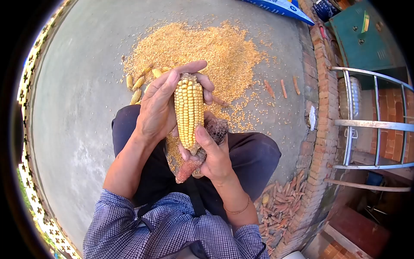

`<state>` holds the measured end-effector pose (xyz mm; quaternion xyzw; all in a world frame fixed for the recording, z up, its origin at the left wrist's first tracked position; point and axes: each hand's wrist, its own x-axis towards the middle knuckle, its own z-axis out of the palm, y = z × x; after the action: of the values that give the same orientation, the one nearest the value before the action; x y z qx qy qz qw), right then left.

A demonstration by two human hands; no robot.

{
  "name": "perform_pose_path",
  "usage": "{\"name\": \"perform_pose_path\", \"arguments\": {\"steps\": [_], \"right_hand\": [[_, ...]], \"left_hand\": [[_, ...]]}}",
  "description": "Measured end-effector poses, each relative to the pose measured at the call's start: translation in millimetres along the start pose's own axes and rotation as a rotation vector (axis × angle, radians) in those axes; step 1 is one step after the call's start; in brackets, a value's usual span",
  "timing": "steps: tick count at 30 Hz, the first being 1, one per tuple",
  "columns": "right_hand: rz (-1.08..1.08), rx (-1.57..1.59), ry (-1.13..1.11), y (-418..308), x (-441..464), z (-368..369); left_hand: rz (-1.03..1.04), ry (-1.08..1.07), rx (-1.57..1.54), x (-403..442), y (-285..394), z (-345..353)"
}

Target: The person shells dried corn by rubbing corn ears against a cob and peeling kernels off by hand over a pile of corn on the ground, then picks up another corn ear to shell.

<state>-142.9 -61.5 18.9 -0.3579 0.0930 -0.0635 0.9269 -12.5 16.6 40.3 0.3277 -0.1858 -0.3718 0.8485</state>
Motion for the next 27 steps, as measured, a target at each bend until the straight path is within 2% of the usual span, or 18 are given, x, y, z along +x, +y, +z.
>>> {"name": "perform_pose_path", "arguments": {"steps": [2,4,13,17,20,23,27], "right_hand": [[0.004,0.012,-0.003,1,0,-1],[0.008,0.031,-0.01,1,0,-3],[-0.097,-0.307,0.092,7,1,6],[-0.106,-0.355,0.145,8,-1,7],[-0.171,-0.271,0.282,10,4,20],[-0.159,-0.318,0.28,10,3,17],[-0.175,-0.456,0.273,14,2,18]], "left_hand": [[0.007,-0.025,-0.042,0,-1,-3],[0.018,0.013,0.047,-1,-1,1],[0.05,0.057,0.045,-1,-4,-3],[0.017,0.118,-0.02,0,-3,-3],[0.03,0.199,-0.058,4,-5,-1],[0.083,0.221,0.123,0,-8,5],[0.105,0.193,0.156,-3,-9,-2]]}}
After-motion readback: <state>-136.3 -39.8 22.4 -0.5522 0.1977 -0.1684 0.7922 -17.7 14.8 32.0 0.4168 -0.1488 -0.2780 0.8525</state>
